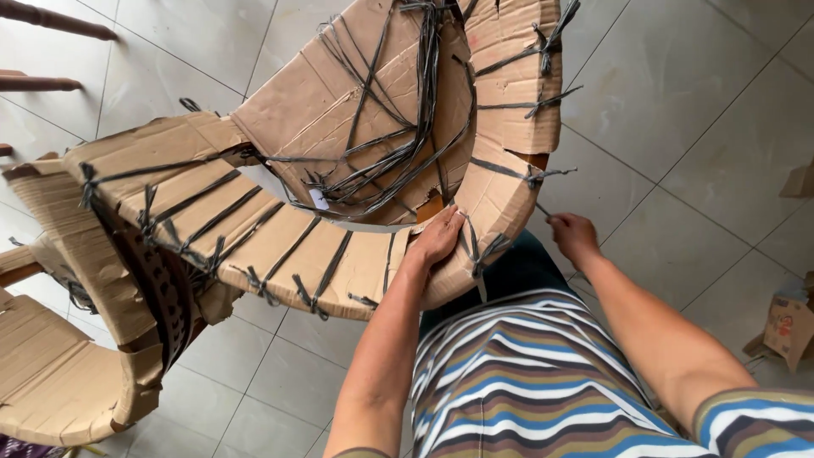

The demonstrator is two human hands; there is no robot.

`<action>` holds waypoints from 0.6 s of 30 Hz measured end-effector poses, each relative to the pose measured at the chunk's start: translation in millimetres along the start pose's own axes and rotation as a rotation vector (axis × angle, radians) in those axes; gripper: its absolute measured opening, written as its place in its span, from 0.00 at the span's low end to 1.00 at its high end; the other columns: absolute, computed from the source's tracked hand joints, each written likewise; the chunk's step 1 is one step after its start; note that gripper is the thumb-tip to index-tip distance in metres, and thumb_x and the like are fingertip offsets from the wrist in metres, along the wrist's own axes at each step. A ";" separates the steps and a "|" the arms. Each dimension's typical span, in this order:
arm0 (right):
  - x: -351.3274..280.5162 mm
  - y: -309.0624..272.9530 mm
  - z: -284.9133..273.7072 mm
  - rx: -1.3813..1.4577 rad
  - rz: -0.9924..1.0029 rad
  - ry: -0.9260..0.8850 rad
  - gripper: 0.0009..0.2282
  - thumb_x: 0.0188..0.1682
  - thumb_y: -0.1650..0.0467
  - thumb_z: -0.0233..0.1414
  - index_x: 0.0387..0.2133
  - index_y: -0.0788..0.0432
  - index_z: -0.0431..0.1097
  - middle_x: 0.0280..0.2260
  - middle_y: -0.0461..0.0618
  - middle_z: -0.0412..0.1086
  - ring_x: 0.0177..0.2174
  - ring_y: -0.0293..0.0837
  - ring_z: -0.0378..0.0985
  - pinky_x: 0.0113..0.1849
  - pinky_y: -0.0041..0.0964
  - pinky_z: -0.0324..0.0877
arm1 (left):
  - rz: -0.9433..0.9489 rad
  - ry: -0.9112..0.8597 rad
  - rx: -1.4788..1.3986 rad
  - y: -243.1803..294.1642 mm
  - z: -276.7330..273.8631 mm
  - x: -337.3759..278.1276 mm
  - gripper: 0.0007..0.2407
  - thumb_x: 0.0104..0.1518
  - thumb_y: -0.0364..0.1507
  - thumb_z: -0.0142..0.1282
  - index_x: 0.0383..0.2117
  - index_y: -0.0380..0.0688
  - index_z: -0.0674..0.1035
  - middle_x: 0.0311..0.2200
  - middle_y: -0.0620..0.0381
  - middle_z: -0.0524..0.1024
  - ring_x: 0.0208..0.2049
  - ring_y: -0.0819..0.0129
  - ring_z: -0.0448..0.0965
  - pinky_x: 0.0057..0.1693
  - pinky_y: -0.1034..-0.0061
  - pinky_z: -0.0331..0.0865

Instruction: Wrapping cardboard around furniture frames and securing it with plastic ties for protection

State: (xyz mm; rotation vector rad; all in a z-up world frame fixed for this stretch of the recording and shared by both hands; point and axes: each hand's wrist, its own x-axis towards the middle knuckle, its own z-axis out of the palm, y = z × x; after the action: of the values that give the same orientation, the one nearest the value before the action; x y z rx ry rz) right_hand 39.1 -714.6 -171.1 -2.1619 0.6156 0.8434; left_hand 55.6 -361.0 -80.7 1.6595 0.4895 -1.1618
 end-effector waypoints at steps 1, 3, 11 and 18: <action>9.8 -8.0 13.5 0.001 0.013 -0.007 0.08 0.52 0.66 0.56 0.41 0.50 0.80 0.20 0.50 0.74 0.25 0.43 0.79 0.31 0.38 0.73 | -0.012 -0.008 0.001 1.5 -1.7 5.3 0.33 0.65 0.56 0.33 0.70 0.48 0.61 0.70 0.43 0.57 0.72 0.46 0.53 0.75 0.54 0.45; 27.6 -21.1 42.0 0.107 0.009 -0.105 0.09 0.54 0.66 0.55 0.42 0.53 0.79 0.28 0.56 0.77 0.32 0.53 0.81 0.37 0.44 0.72 | -0.033 -0.013 0.009 1.1 -3.3 15.2 0.34 0.65 0.56 0.30 0.70 0.46 0.61 0.71 0.43 0.56 0.72 0.48 0.52 0.76 0.56 0.45; 50.5 -34.0 87.1 0.297 0.201 -0.278 0.09 0.53 0.64 0.55 0.41 0.53 0.78 0.29 0.54 0.77 0.32 0.52 0.81 0.36 0.44 0.72 | -0.084 0.069 -0.056 0.0 0.2 61.5 0.34 0.65 0.55 0.27 0.68 0.40 0.63 0.68 0.39 0.61 0.70 0.45 0.57 0.75 0.56 0.47; 48.6 -32.5 97.0 0.479 0.378 -0.412 0.09 0.53 0.63 0.56 0.40 0.52 0.77 0.31 0.52 0.77 0.32 0.52 0.81 0.36 0.43 0.73 | -0.249 0.236 -0.257 13.9 -1.2 85.7 0.31 0.57 0.57 0.43 0.48 0.41 0.82 0.48 0.36 0.79 0.58 0.43 0.74 0.64 0.54 0.65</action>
State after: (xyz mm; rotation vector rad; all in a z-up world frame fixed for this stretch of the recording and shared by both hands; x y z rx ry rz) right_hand 56.0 -628.1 -242.4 -1.4093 0.9144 1.1633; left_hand 105.7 -383.4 -148.0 1.5472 0.9768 -1.0315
